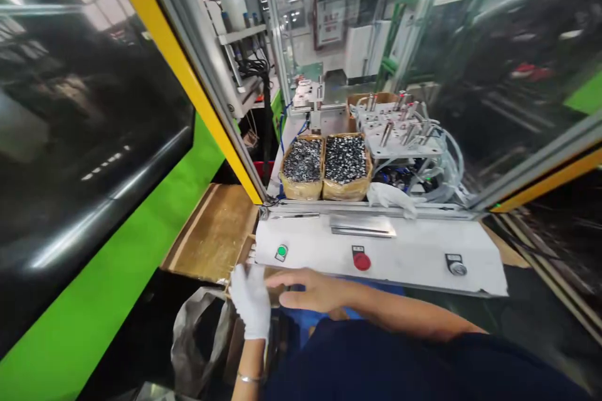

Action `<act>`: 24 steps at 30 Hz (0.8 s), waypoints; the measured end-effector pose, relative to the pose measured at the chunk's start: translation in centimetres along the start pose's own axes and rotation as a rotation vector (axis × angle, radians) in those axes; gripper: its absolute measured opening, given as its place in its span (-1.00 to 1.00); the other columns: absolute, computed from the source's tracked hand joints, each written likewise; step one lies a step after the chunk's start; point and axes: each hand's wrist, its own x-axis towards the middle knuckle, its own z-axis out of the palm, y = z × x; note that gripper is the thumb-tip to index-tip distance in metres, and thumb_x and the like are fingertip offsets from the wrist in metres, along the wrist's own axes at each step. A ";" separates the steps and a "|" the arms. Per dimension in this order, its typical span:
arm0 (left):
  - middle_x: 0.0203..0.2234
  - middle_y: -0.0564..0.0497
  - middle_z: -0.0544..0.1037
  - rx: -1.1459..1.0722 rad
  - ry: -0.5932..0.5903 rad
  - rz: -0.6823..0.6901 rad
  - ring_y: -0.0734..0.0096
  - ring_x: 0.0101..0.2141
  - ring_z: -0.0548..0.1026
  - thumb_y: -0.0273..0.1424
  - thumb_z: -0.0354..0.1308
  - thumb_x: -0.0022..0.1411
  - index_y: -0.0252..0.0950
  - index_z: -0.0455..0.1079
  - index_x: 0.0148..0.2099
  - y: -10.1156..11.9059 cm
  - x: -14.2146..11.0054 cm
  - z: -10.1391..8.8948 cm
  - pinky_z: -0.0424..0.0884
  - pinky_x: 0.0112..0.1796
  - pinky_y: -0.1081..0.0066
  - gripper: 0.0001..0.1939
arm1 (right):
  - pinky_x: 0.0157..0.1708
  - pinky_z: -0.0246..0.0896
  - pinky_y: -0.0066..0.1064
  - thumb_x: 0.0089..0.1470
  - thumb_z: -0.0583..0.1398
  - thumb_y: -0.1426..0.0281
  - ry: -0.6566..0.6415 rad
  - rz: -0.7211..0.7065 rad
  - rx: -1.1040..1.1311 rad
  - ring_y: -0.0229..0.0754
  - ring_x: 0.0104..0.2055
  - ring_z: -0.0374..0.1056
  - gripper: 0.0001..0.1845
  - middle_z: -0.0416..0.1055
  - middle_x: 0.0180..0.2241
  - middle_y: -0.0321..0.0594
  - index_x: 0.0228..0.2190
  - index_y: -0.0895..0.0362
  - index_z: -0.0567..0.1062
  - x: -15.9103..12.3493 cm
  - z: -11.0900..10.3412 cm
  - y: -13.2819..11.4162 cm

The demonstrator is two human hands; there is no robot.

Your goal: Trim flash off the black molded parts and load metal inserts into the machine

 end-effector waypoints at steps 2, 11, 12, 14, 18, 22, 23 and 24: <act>0.04 -0.46 0.47 0.061 0.119 -0.028 -0.18 0.20 0.32 -0.25 -0.02 0.33 -0.42 0.32 0.20 0.0 1.3 0.8 0.26 0.13 -0.22 -0.51 | -0.05 0.33 -0.27 0.20 0.14 0.14 0.049 -0.221 -0.302 -0.14 -0.13 0.46 -0.61 0.58 -0.18 -0.12 -0.10 0.09 0.58 -2.8 -4.1 -0.9; -0.02 -0.23 0.55 -0.103 -0.255 0.569 0.01 0.16 0.38 -0.41 0.05 0.32 -0.30 0.41 0.09 12.6 2.3 4.9 0.25 0.16 -0.14 -0.68 | 0.07 0.20 0.19 0.22 0.10 0.33 0.851 -0.018 -1.449 0.24 0.23 0.15 -0.64 0.38 0.11 0.10 -0.01 0.11 0.54 -13.8 -15.5 5.6; 0.00 -0.23 0.54 -0.112 -0.288 0.569 0.01 0.15 0.38 -0.38 0.07 0.32 -0.29 0.39 0.11 14.0 2.3 5.6 0.24 0.17 -0.15 -0.66 | 0.07 0.21 0.18 0.23 0.10 0.33 0.845 -0.009 -1.483 0.24 0.23 0.14 -0.64 0.39 0.10 0.09 -0.01 0.10 0.54 -14.5 -16.0 6.3; 0.05 -0.24 0.50 -0.123 -0.332 0.552 -0.01 0.17 0.35 -0.31 0.10 0.31 -0.28 0.36 0.16 16.3 2.5 6.9 0.22 0.18 -0.16 -0.60 | 0.04 0.25 0.12 0.24 0.09 0.34 0.832 -0.053 -1.499 0.20 0.20 0.19 -0.67 0.46 0.03 0.04 -0.06 0.08 0.57 -15.5 -16.8 7.1; 0.15 -0.35 0.40 -0.092 -0.331 0.499 -0.10 0.26 0.22 -0.21 0.14 0.28 -0.37 0.33 0.17 18.5 2.3 8.9 0.20 0.18 -0.16 -0.50 | -0.01 0.32 0.02 0.25 0.11 0.33 0.744 -0.196 -1.415 0.09 0.09 0.33 -0.73 0.54 -0.08 -0.06 -0.16 0.03 0.61 -16.0 -18.3 6.9; 0.15 -0.37 0.39 -0.101 -0.275 0.443 -0.11 0.28 0.20 -0.22 0.18 0.25 -0.39 0.31 0.18 19.0 1.6 10.3 0.23 0.17 -0.17 -0.47 | -0.09 0.38 -0.02 0.25 0.11 0.27 0.684 -0.263 -1.227 0.05 -0.04 0.45 -0.72 0.59 -0.16 -0.08 -0.20 0.02 0.62 -15.9 -19.6 4.8; 0.13 -0.37 0.41 -0.109 -0.250 0.449 -0.10 0.27 0.22 -0.23 0.19 0.25 -0.39 0.30 0.18 19.0 1.5 10.5 0.24 0.17 -0.16 -0.47 | -0.12 0.40 -0.05 0.26 0.10 0.26 0.696 -0.262 -1.147 0.03 -0.09 0.48 -0.71 0.60 -0.20 -0.07 -0.22 0.04 0.62 -16.0 -19.9 4.0; 0.11 -0.37 0.43 -0.116 -0.220 0.458 -0.09 0.26 0.24 -0.23 0.19 0.24 -0.40 0.29 0.18 19.0 1.3 10.7 0.25 0.16 -0.15 -0.47 | -0.14 0.41 -0.09 0.25 0.10 0.24 0.719 -0.250 -1.055 0.00 -0.15 0.50 -0.70 0.60 -0.24 -0.07 -0.25 0.05 0.62 -16.0 -20.2 3.3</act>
